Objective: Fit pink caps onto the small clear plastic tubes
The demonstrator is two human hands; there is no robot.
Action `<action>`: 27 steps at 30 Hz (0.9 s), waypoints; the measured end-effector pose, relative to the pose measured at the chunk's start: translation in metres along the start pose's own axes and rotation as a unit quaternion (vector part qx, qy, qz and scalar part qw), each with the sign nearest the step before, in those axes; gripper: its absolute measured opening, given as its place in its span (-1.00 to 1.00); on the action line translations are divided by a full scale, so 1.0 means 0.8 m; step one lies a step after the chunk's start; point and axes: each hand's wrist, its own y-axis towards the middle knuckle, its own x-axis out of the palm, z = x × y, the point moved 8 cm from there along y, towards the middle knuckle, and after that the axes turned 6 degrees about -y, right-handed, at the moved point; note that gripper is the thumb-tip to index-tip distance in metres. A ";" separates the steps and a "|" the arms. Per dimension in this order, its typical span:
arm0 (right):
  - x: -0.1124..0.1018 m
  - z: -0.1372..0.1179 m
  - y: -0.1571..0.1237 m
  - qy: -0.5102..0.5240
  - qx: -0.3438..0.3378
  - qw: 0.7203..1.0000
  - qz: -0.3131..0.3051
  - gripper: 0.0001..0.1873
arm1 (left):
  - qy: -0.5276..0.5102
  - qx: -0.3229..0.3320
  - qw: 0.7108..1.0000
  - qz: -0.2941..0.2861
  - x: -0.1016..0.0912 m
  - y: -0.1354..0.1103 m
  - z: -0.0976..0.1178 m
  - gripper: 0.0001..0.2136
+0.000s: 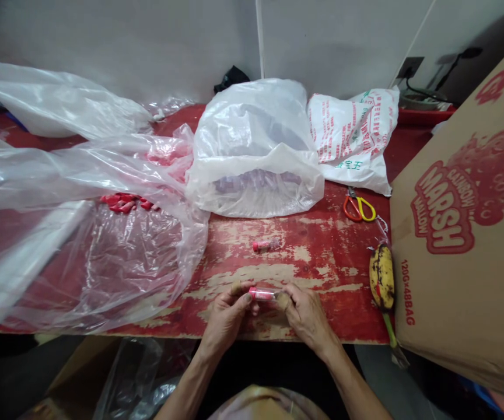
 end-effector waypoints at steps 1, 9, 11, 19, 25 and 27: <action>-0.001 0.003 0.000 -0.001 0.012 1.000 0.009 -0.54 | 0.003 0.000 1.000 -0.002 0.001 0.000 0.000 -0.69; 0.001 -0.003 0.001 0.009 -0.027 1.000 -0.013 -0.72 | 0.006 -0.008 1.000 0.005 0.000 -0.001 -0.001 -0.69; 0.000 0.002 0.002 -0.006 -0.007 1.000 -0.004 -0.57 | 0.008 -0.004 1.000 0.004 0.000 -0.001 0.000 -0.69; 0.001 -0.004 0.001 0.012 -0.026 0.999 -0.032 -0.74 | 0.010 0.006 1.000 -0.002 0.002 -0.002 0.001 -0.71; 0.001 -0.003 0.001 0.040 -0.011 0.999 -0.026 -0.69 | -0.008 0.014 1.000 -0.003 0.002 -0.001 0.001 -0.71; 0.003 -0.008 0.000 0.054 -0.026 0.997 -0.039 -0.70 | -0.019 0.009 1.000 -0.001 0.000 0.000 0.000 -0.70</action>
